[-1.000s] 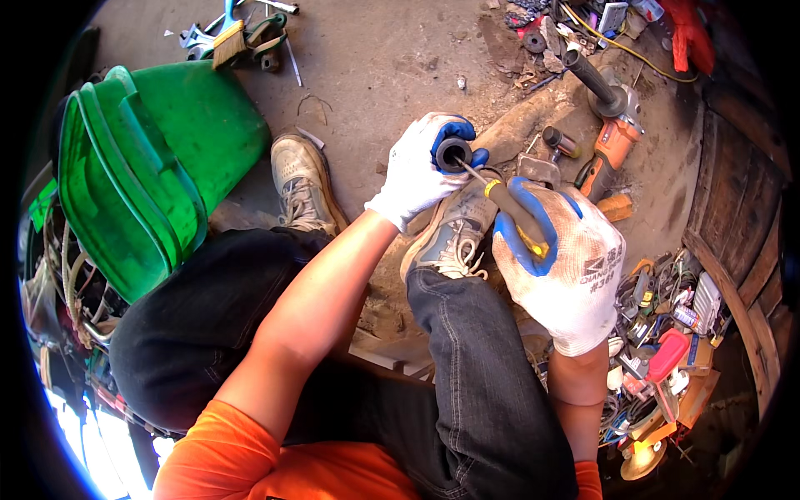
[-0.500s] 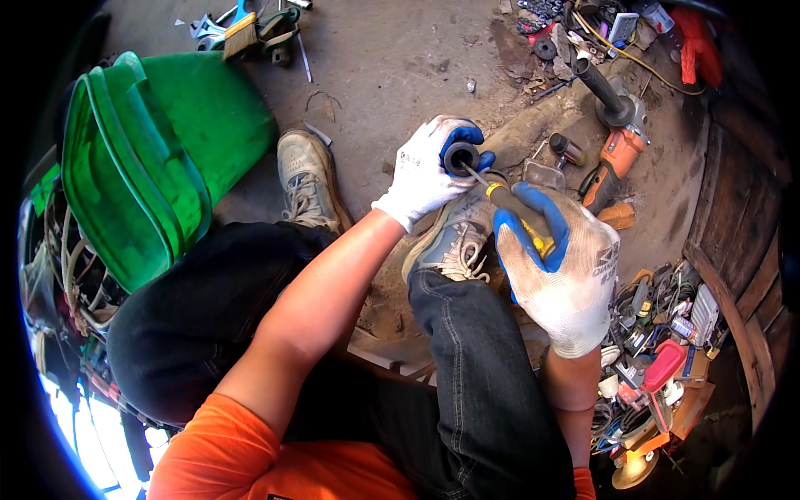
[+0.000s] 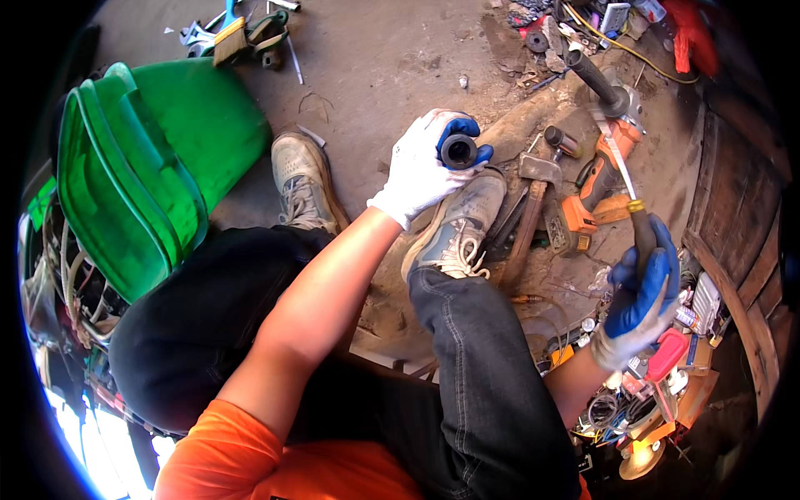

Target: The person sits on the floor and uses a hammer and a metal rod to repeatedly strike the interior of a small cylindrical metal part. They also use pliers to manipulate the object and a power drill to work on it.

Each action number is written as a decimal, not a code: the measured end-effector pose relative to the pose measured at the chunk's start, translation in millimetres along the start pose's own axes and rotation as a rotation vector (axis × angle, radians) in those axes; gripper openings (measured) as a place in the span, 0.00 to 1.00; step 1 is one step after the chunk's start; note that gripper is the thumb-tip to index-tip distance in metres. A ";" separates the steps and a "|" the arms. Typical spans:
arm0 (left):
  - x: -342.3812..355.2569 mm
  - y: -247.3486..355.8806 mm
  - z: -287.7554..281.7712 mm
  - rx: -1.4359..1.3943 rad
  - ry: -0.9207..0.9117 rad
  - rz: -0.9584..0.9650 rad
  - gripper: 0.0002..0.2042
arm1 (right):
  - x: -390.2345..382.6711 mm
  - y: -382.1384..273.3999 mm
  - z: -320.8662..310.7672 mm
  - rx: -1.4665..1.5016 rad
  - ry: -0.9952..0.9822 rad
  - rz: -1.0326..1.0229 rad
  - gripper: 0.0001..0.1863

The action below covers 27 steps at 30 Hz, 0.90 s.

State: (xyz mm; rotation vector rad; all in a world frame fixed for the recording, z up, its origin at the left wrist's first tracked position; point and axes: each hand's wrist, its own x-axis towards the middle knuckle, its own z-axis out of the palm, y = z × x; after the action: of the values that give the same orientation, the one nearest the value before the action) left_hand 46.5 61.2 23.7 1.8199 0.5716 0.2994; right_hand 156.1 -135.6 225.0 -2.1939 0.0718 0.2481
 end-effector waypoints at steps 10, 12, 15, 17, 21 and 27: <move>-1.9 -5.9 6.0 -0.058 0.003 -0.025 0.17 | 75.4 325.5 -123.9 0.436 0.657 0.464 0.14; -2.5 -6.0 7.5 -0.119 0.000 -0.074 0.17 | 87.9 333.2 -130.6 0.315 0.677 0.628 0.20; -2.7 -5.0 7.6 -0.107 -0.017 -0.118 0.16 | 69.8 285.9 -114.6 -0.231 0.536 0.242 0.19; -1.8 -4.6 7.7 -0.103 -0.014 -0.089 0.16 | 30.6 234.9 -84.4 -0.312 0.444 0.086 0.16; -0.1 -5.2 8.9 -0.070 0.001 -0.073 0.15 | -45.5 166.9 7.4 -0.300 -0.450 0.167 0.16; -2.2 -3.9 6.3 -0.077 -0.013 -0.088 0.15 | -39.9 182.4 88.2 -0.733 -0.447 0.121 0.32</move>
State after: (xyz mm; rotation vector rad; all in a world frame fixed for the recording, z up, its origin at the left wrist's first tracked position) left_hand 46.8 55.8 18.2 1.7165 0.6207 0.2467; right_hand 77.8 -174.6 37.9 -2.7937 -0.1616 0.9487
